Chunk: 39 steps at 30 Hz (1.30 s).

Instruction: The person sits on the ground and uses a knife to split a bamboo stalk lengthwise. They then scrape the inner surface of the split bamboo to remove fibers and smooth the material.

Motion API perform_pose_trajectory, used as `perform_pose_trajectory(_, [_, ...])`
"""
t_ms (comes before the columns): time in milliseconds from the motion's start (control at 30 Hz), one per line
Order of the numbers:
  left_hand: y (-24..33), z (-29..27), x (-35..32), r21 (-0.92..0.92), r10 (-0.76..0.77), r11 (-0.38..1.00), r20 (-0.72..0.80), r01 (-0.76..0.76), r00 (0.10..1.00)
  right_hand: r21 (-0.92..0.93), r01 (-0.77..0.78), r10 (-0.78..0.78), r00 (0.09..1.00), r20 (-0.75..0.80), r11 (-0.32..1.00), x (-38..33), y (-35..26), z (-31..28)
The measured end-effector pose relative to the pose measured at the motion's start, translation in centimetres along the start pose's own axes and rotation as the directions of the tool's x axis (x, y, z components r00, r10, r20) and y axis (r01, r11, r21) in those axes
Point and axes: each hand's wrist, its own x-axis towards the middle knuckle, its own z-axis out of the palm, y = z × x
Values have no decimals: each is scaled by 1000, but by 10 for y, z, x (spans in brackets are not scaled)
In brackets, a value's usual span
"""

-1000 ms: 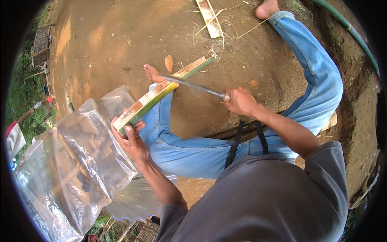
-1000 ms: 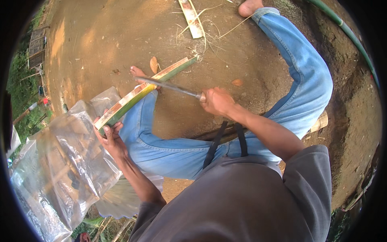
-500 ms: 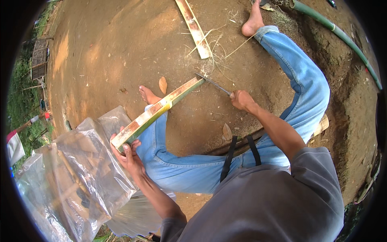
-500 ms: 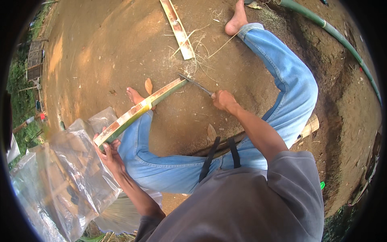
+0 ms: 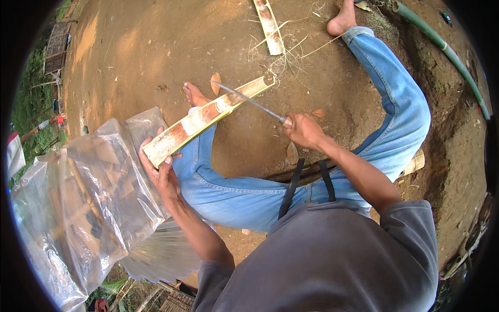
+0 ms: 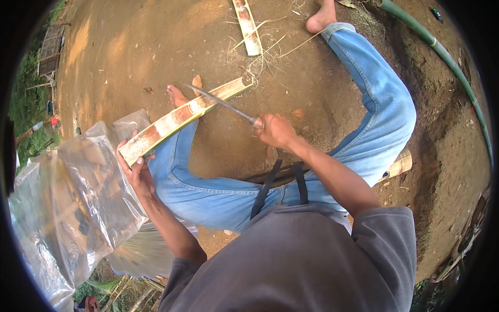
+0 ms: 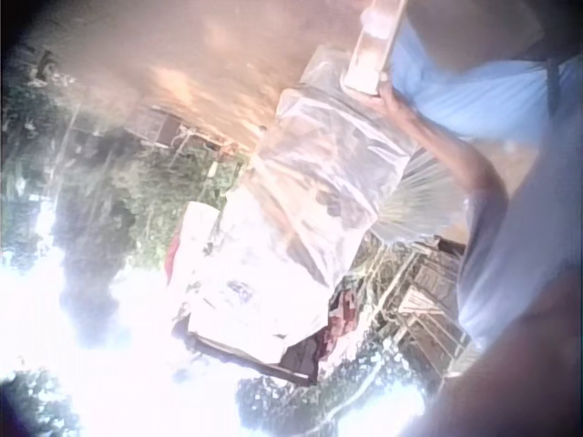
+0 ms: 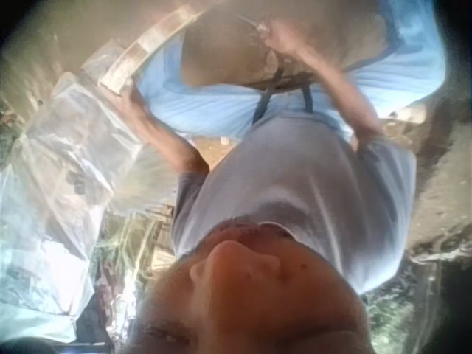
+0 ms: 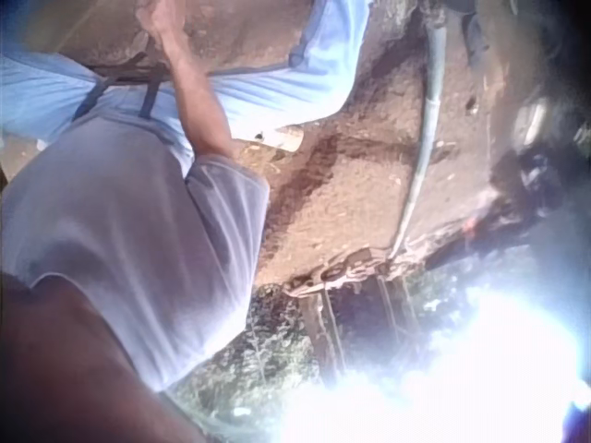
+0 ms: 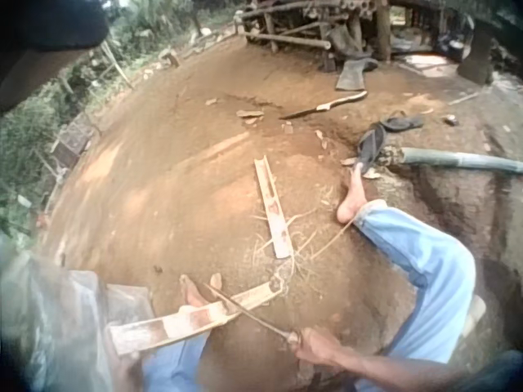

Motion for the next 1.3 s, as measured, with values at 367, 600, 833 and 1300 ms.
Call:
perform_pose_trajectory(367, [1, 7, -9, 35, 24, 999, 45, -26, 999, 149, 132, -125, 991, -57, 980, -33, -41, 26])
perform_pose_trajectory(600, [9, 20, -16, 99, 21, 995, 39, -24, 999, 180, -25, 18, 999, 41, 983, -11, -21, 26])
perform_pose_trajectory(833, [6, 23, -19, 61, 7, 998, -19, -6, 1000, -2, 127, -127, 992, 3, 992, -16, -19, 5])
perform_pose_trajectory(1300, [-1, 21, -13, 92, -22, 995, -97, 31, 995, 19, 6, -7, 998, 55, 1000, 29, 16, 6])
